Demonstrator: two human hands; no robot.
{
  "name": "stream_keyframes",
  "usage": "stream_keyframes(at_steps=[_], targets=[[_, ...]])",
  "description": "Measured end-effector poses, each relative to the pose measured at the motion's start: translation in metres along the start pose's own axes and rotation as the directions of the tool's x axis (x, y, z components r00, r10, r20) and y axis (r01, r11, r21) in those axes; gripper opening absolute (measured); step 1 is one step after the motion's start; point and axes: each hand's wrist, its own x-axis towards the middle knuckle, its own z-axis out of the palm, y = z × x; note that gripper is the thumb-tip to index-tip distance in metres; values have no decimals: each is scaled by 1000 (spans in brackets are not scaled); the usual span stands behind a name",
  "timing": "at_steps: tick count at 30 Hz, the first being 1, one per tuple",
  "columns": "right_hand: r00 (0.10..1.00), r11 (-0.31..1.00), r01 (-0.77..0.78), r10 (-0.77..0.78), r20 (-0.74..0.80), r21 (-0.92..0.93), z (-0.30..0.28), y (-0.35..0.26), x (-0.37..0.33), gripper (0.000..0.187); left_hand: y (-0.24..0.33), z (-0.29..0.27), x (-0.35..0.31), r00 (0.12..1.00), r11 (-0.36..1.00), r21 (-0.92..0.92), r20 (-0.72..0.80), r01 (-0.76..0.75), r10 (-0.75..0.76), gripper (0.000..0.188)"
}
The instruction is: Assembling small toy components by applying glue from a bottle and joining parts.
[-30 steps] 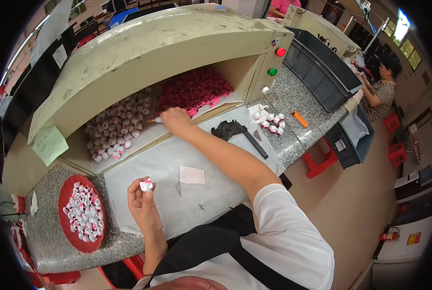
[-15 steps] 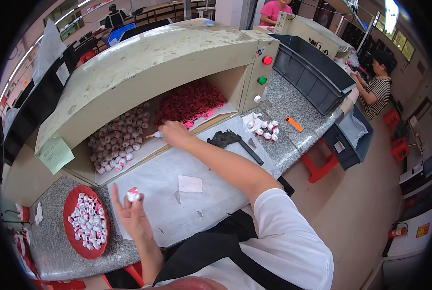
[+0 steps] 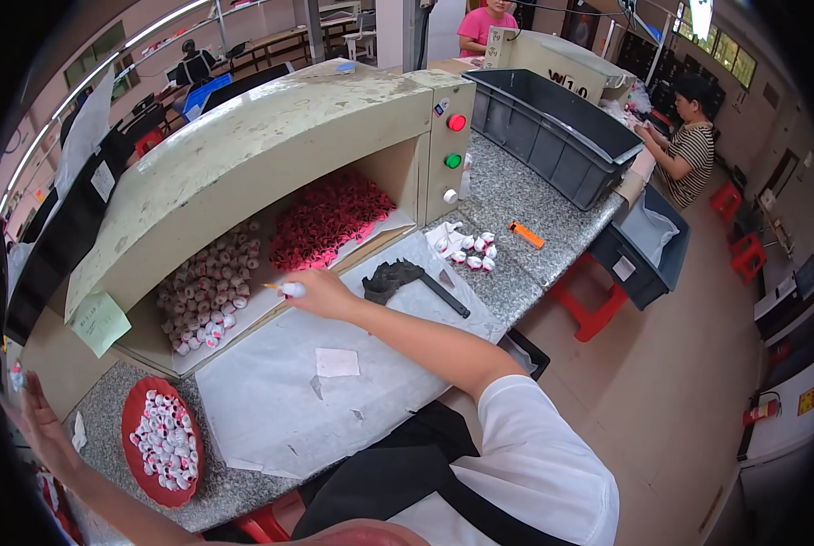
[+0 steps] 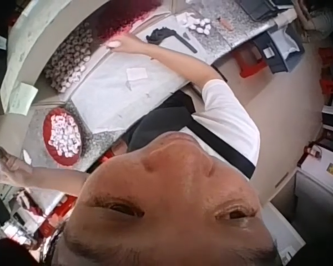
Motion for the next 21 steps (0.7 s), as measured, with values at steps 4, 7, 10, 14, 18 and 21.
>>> stream_keyframes(at_steps=[4,7,10,14,18,21], targets=[[993,935,-23,-21,117,355,5,-28,-32,19,-12,69,-83,998,987,144,-25,64,-62,65],[999,897,-20,40,-36,442,-3,-29,-58,18,-52,125,-128,966,966,-23,-3,259,-259,74],[991,860,-133,127,45,493,1,-36,-74,16,-71,155,-158,905,879,-215,82,426,-418,78],[967,743,-248,226,115,621,6,-45,-83,13,-92,180,-178,807,728,-355,181,587,-563,78],[940,631,-322,302,159,706,9,-44,-91,13,-116,175,-189,792,724,-323,201,609,-576,72],[938,587,-298,325,118,753,14,-50,-95,13,-122,172,-195,781,718,-310,205,623,-590,68]])
